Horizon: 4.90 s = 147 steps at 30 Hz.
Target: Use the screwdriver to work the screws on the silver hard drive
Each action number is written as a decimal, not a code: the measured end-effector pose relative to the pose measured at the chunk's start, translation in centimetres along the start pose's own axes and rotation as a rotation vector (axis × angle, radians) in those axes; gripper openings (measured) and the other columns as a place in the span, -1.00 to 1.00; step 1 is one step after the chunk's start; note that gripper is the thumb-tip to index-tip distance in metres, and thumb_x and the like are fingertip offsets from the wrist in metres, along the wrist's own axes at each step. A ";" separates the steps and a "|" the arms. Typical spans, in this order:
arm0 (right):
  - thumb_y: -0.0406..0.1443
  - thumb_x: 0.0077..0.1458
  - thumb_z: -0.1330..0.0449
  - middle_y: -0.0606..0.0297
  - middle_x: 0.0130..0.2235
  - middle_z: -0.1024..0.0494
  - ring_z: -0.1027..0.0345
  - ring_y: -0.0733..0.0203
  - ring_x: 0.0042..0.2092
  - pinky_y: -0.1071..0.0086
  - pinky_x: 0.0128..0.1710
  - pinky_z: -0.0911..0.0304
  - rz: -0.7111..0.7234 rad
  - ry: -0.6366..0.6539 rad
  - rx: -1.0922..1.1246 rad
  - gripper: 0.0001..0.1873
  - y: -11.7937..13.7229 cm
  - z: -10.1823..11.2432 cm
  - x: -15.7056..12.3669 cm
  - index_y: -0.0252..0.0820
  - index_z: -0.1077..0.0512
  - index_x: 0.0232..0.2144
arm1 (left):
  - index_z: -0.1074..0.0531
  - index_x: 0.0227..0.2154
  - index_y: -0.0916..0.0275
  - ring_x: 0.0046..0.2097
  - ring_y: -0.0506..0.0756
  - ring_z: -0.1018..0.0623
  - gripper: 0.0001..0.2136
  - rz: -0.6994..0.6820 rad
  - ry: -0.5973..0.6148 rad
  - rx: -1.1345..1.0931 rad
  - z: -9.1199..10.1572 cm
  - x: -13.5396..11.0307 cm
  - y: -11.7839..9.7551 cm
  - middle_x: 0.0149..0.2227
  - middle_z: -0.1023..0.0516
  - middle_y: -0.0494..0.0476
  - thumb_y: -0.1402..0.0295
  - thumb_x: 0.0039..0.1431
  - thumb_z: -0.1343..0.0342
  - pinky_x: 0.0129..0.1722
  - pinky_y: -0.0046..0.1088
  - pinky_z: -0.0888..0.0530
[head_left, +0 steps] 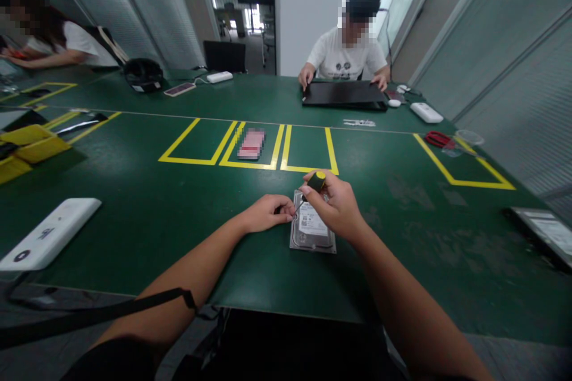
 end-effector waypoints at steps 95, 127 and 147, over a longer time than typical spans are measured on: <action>-0.29 0.26 -0.19 0.24 -0.15 -0.52 -0.40 0.19 -0.08 0.29 -0.14 -0.33 0.435 -0.161 -0.004 -0.90 2.2 0.9 0.0 -0.17 -0.45 -0.17 | -0.44 -0.26 0.25 -0.27 0.04 -0.39 -0.63 -0.087 0.036 -0.035 -0.1 -0.2 0.5 -0.33 -0.40 -0.02 0.15 -0.02 -0.39 -0.23 -0.45 -0.33; -0.25 0.22 -0.25 0.22 -0.17 -0.49 -0.39 0.19 -0.10 0.28 -0.16 -0.34 0.410 -0.183 -0.009 -0.85 2.1 0.6 -0.1 -0.16 -0.48 -0.17 | -0.41 -0.32 0.27 -0.36 0.01 -0.38 -0.87 -0.049 0.003 0.065 -0.3 -0.1 -0.2 -0.41 -0.40 -0.02 0.31 0.19 -0.11 -0.32 -0.48 -0.31; -0.34 0.26 -0.08 0.26 -0.11 -0.56 -0.44 0.17 -0.06 0.20 -0.09 -0.36 0.409 -0.180 -0.035 -0.81 2.4 0.8 -0.2 -0.14 -0.47 -0.13 | -0.39 -0.33 0.26 -0.37 0.02 -0.37 -0.87 -0.042 -0.002 0.020 -0.5 -0.1 -0.2 -0.42 -0.40 -0.01 0.29 0.17 -0.11 -0.32 -0.46 -0.33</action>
Point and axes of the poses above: each hand's wrist, its own x-axis towards the middle knuckle, its own z-axis out of the back of the hand, y = z × x, the point moved 2 cm from there along x, towards the middle knuckle
